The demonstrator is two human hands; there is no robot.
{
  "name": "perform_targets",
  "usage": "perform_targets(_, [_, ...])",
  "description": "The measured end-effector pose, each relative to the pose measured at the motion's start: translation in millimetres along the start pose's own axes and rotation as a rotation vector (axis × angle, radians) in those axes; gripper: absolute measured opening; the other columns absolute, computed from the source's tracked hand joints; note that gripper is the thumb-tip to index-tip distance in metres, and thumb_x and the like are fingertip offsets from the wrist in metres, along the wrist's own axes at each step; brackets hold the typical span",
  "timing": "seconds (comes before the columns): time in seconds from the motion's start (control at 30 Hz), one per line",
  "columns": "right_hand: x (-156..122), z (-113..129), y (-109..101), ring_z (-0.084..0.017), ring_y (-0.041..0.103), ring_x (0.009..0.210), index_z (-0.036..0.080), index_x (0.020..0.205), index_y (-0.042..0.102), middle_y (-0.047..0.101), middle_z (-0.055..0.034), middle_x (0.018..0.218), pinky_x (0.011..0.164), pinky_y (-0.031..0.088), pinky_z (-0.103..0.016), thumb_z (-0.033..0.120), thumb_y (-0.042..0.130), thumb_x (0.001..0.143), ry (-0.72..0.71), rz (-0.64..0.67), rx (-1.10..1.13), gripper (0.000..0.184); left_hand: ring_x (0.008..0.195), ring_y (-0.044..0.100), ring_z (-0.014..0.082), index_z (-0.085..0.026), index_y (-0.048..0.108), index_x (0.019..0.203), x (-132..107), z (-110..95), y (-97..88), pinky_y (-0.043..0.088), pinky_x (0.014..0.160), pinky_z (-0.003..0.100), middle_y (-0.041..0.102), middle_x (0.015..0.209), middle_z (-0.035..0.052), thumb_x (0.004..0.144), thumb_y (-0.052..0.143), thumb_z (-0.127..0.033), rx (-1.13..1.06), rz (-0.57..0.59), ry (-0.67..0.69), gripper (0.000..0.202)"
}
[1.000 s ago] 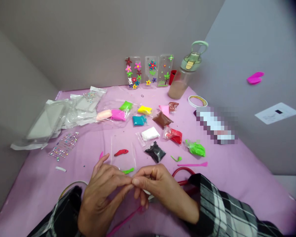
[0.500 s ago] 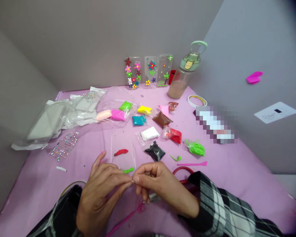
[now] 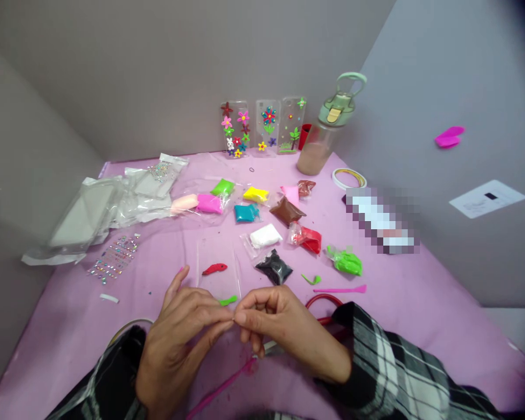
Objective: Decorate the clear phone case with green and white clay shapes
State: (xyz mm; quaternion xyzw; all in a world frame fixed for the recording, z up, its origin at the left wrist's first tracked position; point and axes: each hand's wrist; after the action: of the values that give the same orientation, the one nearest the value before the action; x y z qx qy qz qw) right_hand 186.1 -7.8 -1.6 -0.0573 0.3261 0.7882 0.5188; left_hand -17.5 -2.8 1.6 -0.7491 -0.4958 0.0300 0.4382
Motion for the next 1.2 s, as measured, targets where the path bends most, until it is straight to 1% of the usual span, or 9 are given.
perform_targets(0.2, [0, 1, 0, -0.006, 0.054, 0.047, 0.013, 0.083, 0.072, 0.066, 0.0027, 0.063, 0.048, 0.043, -0.019, 0.047, 0.087, 0.071, 0.013, -0.025, -0.024, 0.039, 0.078, 0.067, 0.0154, -0.029, 0.065, 0.098, 1, -2, 0.3, 0.022, 0.123, 0.048, 0.07, 0.083, -0.0067, 0.096, 0.061, -0.017, -0.013, -0.013, -0.04, 0.013])
perform_targets(0.33, [0, 1, 1, -0.006, 0.051, 0.045, 0.015, 0.077, 0.069, 0.063, 0.005, 0.059, 0.047, 0.041, -0.018, 0.034, 0.081, 0.075, 0.009, -0.032, -0.059, 0.023, 0.078, 0.067, 0.0139, -0.028, 0.064, 0.095, 1, -3, 2.5, 0.022, 0.124, 0.047, 0.07, 0.082, -0.0072, 0.095, 0.06, -0.014, -0.035, -0.006, -0.03, 0.014])
perform_targets(0.47, [-2, 1, 2, -0.005, 0.048, 0.045, 0.016, 0.073, 0.066, 0.059, 0.0074, 0.054, 0.047, 0.038, -0.017, 0.023, 0.073, 0.074, -0.012, 0.0, -0.064, 0.01, 0.08, 0.068, 0.0146, -0.028, 0.062, 0.088, 0, 7, -2.3, 0.032, 0.121, 0.047, 0.069, 0.081, -0.007, 0.094, 0.061, -0.019, -0.086, -0.048, -0.155, 0.01])
perform_targets(0.57, [-4, 3, 3, -0.005, 0.05, 0.046, 0.016, 0.074, 0.066, 0.061, 0.0058, 0.057, 0.048, 0.038, -0.018, 0.029, 0.075, 0.077, -0.009, 0.029, -0.06, 0.016, 0.085, 0.07, 0.0179, -0.027, 0.066, 0.087, 1, 21, -9.3, 0.036, 0.119, 0.052, 0.072, 0.084, -0.0048, 0.094, 0.062, -0.028, -0.081, -0.084, -0.259, 0.008])
perform_targets(0.73, [-6, 7, 4, -0.006, 0.049, 0.047, 0.016, 0.077, 0.066, 0.062, 0.0053, 0.06, 0.048, 0.038, -0.019, 0.044, 0.079, 0.078, -0.018, 0.013, -0.057, 0.031, 0.08, 0.071, 0.0185, -0.027, 0.073, 0.086, 4, 33, -16.0, 0.031, 0.12, 0.058, 0.075, 0.082, -0.0034, 0.093, 0.063, -0.033, -0.093, -0.001, -0.279, 0.014])
perform_targets(0.83, [-6, 8, 4, -0.005, 0.049, 0.047, 0.016, 0.077, 0.065, 0.061, 0.0054, 0.06, 0.048, 0.038, -0.019, 0.046, 0.08, 0.077, -0.019, 0.012, -0.062, 0.033, 0.081, 0.07, 0.0183, -0.026, 0.069, 0.085, 5, 32, -15.6, 0.033, 0.12, 0.054, 0.073, 0.082, -0.0037, 0.095, 0.06, -0.032, -0.067, 0.009, -0.268, 0.015])
perform_targets(0.97, [-6, 7, 4, -0.005, 0.049, 0.047, 0.015, 0.078, 0.065, 0.061, 0.0056, 0.06, 0.047, 0.037, -0.019, 0.043, 0.078, 0.079, -0.024, 0.02, -0.061, 0.03, 0.089, 0.066, 0.0192, -0.025, 0.06, 0.085, 3, 28, -13.4, 0.044, 0.112, 0.045, 0.067, 0.082, -0.0024, 0.098, 0.052, -0.03, -0.021, -0.034, -0.271, 0.017])
perform_targets(1.13, [-6, 6, 4, -0.005, 0.049, 0.047, 0.015, 0.078, 0.066, 0.062, 0.0051, 0.062, 0.048, 0.037, -0.018, 0.042, 0.078, 0.08, -0.02, 0.025, -0.057, 0.029, 0.067, 0.058, 0.0148, -0.025, 0.048, 0.072, 2, 29, -12.7, 0.042, 0.115, 0.042, 0.05, 0.067, -0.0066, 0.1, 0.046, -0.028, -0.019, -0.055, -0.244, 0.028])
perform_targets(1.2, [-6, 6, 4, -0.005, 0.049, 0.047, 0.015, 0.078, 0.066, 0.062, 0.0052, 0.062, 0.047, 0.037, -0.018, 0.042, 0.078, 0.08, -0.022, 0.026, -0.056, 0.03, 0.066, 0.058, 0.0146, -0.025, 0.05, 0.072, 2, 30, -12.9, 0.041, 0.115, 0.042, 0.052, 0.066, -0.0071, 0.099, 0.047, -0.028, -0.026, -0.046, -0.235, 0.028])
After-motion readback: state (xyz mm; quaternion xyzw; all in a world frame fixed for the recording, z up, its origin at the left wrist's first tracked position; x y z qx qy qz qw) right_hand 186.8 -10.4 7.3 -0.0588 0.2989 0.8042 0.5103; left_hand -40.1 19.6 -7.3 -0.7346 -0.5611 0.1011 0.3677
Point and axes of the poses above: each hand's wrist, its own x-axis towards the middle knuckle, its own y-axis out of the palm, z = x × y
